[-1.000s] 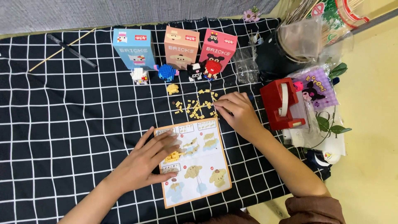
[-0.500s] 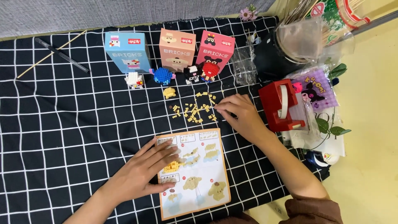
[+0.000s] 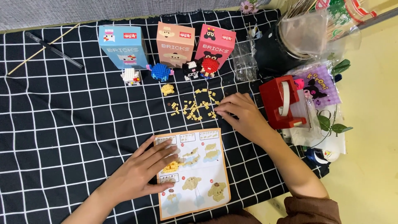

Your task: Assembling a small toy figure using miniature building bricks while following a printed instruction manual.

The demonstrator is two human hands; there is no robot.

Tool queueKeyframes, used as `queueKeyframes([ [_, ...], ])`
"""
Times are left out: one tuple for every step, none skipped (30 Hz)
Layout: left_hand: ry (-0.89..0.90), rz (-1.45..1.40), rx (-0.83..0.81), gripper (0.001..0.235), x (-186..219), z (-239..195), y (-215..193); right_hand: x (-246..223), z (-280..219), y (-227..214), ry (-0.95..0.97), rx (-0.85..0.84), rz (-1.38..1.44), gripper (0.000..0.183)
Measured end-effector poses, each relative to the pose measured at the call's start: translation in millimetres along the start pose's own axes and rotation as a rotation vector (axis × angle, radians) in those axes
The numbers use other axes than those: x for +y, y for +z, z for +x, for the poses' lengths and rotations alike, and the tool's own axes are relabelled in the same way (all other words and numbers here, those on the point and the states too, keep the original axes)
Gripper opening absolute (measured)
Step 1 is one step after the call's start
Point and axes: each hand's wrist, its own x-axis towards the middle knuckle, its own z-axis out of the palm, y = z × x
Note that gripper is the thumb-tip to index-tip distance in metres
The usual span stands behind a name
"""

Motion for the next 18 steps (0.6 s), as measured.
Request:
queueKeyframes([
  [-0.001, 0.0, 0.0, 0.069, 0, -1, 1, -2, 1, -2, 0.0, -0.001, 0.001, 0.021],
  [-0.001, 0.007, 0.0, 0.07, -1, -2, 2, -3, 1, -5, 0.001, 0.027, 0.002, 0.023],
  [-0.002, 0.015, -0.001, 0.071, -1, -2, 3, -5, 1, -7, 0.002, 0.055, 0.003, 0.024],
  [-0.001, 0.015, -0.001, 0.071, -1, -3, 3, -4, 1, -9, 0.002, 0.056, 0.002, 0.024],
  [-0.001, 0.021, 0.0, 0.072, -1, -3, 3, -2, 1, -10, 0.021, 0.102, -0.054, 0.021],
  [0.001, 0.028, 0.001, 0.072, -2, -3, 4, -1, 1, -11, 0.04, 0.149, -0.11, 0.018],
  [0.001, 0.028, 0.0, 0.072, -2, -3, 3, -1, 1, -13, 0.04, 0.149, -0.11, 0.018],
  [0.003, 0.027, -0.003, 0.071, -2, -3, 3, 0, 1, -14, 0.064, 0.17, -0.11, 0.018],
  [0.006, 0.026, -0.006, 0.07, -2, -3, 3, 0, 1, -16, 0.088, 0.191, -0.11, 0.019],
  [0.006, 0.026, -0.007, 0.07, -1, -3, 3, 0, 2, -15, 0.089, 0.191, -0.11, 0.019],
  [0.009, 0.035, -0.003, 0.07, -1, -4, 3, 0, 2, -14, 0.086, 0.189, -0.11, 0.018],
  [0.011, 0.044, 0.002, 0.071, -1, -4, 4, 0, 2, -13, 0.083, 0.186, -0.109, 0.017],
  [0.011, 0.043, 0.001, 0.071, -1, -3, 4, 2, 1, -10, 0.084, 0.185, -0.109, 0.017],
  [0.012, 0.041, 0.0, 0.071, -1, -3, 3, 4, 0, -7, 0.084, 0.171, -0.113, 0.016],
  [0.013, 0.039, -0.002, 0.072, -2, -3, 3, 6, -2, -4, 0.084, 0.157, -0.118, 0.015],
  [0.013, 0.039, -0.002, 0.072, -1, -3, 3, 7, -2, -4, 0.085, 0.158, -0.118, 0.015],
  [0.013, 0.043, 0.001, 0.071, -1, -3, 3, 8, -3, -3, 0.105, 0.136, -0.143, 0.015],
  [0.012, 0.048, 0.005, 0.071, -1, -3, 3, 9, -4, -3, 0.124, 0.114, -0.169, 0.016],
])
